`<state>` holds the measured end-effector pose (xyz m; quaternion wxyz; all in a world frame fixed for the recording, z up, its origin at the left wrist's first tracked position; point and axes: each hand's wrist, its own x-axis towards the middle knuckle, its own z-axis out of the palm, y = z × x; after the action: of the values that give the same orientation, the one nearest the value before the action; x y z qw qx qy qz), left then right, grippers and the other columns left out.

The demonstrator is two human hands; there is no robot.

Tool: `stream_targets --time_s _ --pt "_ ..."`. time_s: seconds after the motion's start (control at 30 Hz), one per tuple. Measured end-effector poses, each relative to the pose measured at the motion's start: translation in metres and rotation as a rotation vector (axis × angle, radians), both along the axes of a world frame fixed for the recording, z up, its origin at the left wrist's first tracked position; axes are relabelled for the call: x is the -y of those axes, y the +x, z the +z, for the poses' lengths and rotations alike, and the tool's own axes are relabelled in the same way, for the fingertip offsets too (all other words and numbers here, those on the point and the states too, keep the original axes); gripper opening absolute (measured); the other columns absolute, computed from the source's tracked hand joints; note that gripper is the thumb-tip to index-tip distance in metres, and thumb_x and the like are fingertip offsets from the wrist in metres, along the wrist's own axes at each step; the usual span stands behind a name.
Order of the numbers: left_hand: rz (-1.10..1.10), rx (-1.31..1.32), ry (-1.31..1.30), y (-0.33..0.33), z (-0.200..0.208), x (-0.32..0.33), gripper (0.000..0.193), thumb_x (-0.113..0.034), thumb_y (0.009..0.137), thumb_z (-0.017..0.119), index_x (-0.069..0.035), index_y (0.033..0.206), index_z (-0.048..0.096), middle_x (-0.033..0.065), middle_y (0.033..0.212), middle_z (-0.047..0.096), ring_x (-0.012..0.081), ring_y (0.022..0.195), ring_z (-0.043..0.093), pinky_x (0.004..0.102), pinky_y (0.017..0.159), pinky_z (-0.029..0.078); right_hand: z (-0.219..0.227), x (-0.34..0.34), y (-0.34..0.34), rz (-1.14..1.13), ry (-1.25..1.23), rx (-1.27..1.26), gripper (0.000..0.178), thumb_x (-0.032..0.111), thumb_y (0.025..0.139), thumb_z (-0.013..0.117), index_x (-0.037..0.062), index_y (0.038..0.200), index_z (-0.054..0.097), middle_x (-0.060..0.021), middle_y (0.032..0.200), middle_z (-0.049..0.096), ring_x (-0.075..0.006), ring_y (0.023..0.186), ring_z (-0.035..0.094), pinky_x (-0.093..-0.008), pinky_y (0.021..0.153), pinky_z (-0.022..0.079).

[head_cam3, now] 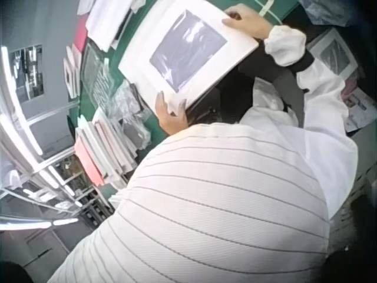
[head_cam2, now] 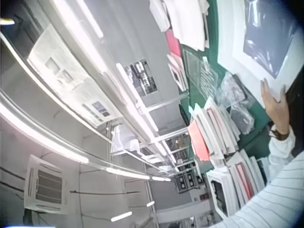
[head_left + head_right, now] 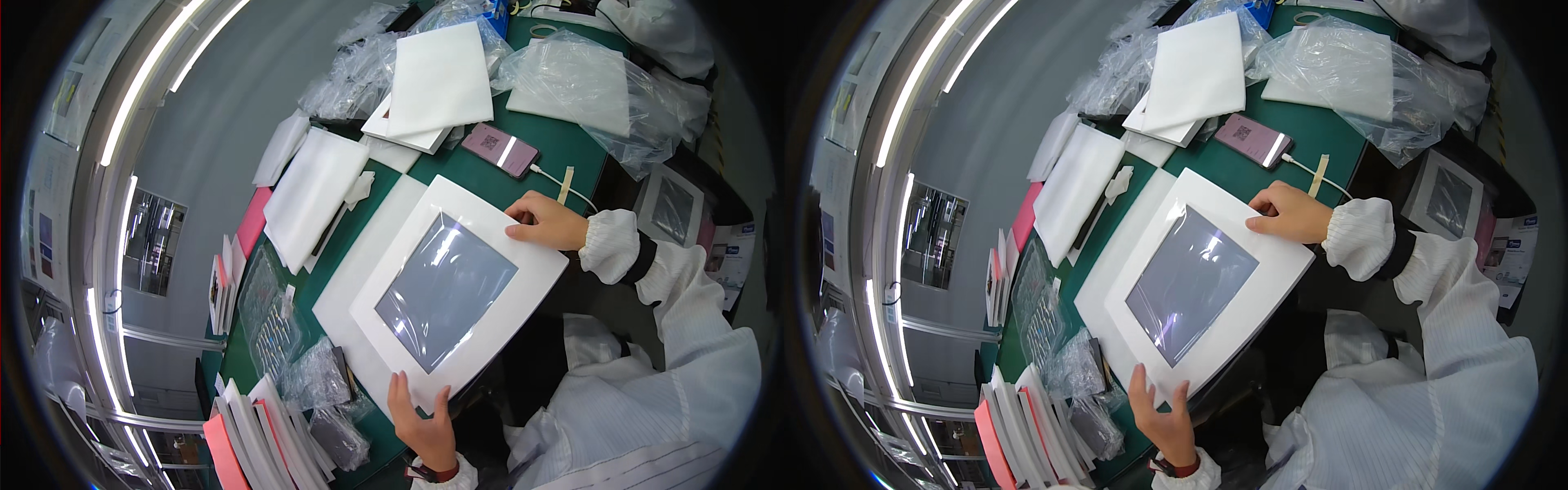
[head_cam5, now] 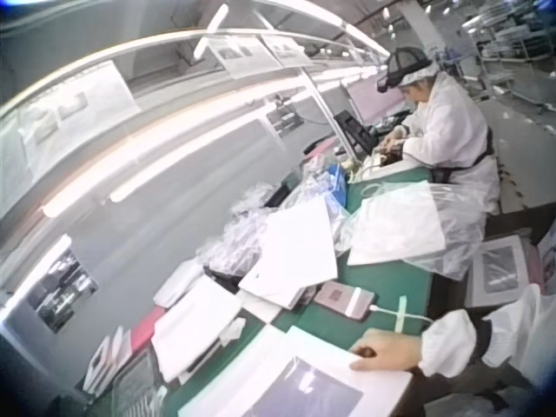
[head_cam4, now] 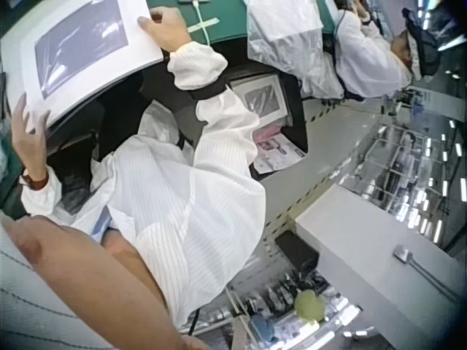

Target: Assembling and checking the back casing and internal components of an electronic display unit.

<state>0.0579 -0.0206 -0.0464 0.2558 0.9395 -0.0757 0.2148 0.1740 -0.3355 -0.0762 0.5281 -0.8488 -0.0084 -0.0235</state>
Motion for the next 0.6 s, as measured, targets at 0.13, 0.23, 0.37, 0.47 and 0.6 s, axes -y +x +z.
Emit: stream_targets --time_s 0.13,0.23,0.37,0.47,0.6 --pt "0.151 -0.256 -0.334 0.020 -0.013 -0.027 0.053 -0.011 0.082 0.062 0.007 0.128 0.041 0.0212 0.120 0.053 0.0253 0.106 0.054 0.0314 0.082 0.046 -0.006 -0.002 0.002 0.006 0.022 0.023 0.037 0.022 0.083 0.062 -0.0023 0.109 0.056 -0.0108 0.100 0.046 -0.0158 0.085 0.050 -0.0261 0.077 0.043" --pt "0.131 -0.432 -0.548 0.039 -0.016 -0.048 0.048 -0.016 0.087 0.058 0.010 0.125 0.043 0.0159 0.105 0.058 0.0162 0.090 0.056 0.0264 0.075 0.045 0.007 0.001 0.001 0.088 -0.015 -0.048 0.035 0.018 0.083 0.061 -0.0034 0.111 0.057 -0.0136 0.097 0.055 -0.0176 0.083 0.055 -0.0280 0.077 0.046" --pt "0.093 -0.600 -0.679 0.060 -0.009 -0.054 0.039 -0.014 0.086 0.058 0.009 0.117 0.050 0.0078 0.092 0.060 0.0101 0.079 0.054 0.0222 0.068 0.043 0.014 0.010 0.005 0.265 0.153 -0.145 0.037 0.012 0.081 0.061 -0.0040 0.114 0.057 -0.0151 0.095 0.065 -0.0180 0.081 0.060 -0.0277 0.077 0.047" --pt "0.040 -0.614 -0.681 0.068 -0.007 -0.053 0.033 -0.013 0.087 0.057 0.009 0.110 0.054 0.0060 0.090 0.061 0.0092 0.077 0.054 0.0207 0.065 0.042 0.004 0.020 0.009 0.292 0.233 -0.155 0.040 0.010 0.080 0.062 -0.0044 0.117 0.055 -0.0150 0.096 0.064 -0.0179 0.084 0.061 -0.0269 0.079 0.047" --pt "-0.003 -0.800 -0.694 0.084 -0.008 -0.069 0.031 -0.019 0.089 0.055 0.004 0.110 0.056 0.0033 0.088 0.061 0.0091 0.075 0.055 0.0238 0.066 0.046 0.010 0.017 0.013 0.215 0.096 -0.199 0.042 0.010 0.080 0.063 -0.0064 0.118 0.053 -0.0154 0.095 0.063 -0.0191 0.084 0.061 -0.0281 0.078 0.049"
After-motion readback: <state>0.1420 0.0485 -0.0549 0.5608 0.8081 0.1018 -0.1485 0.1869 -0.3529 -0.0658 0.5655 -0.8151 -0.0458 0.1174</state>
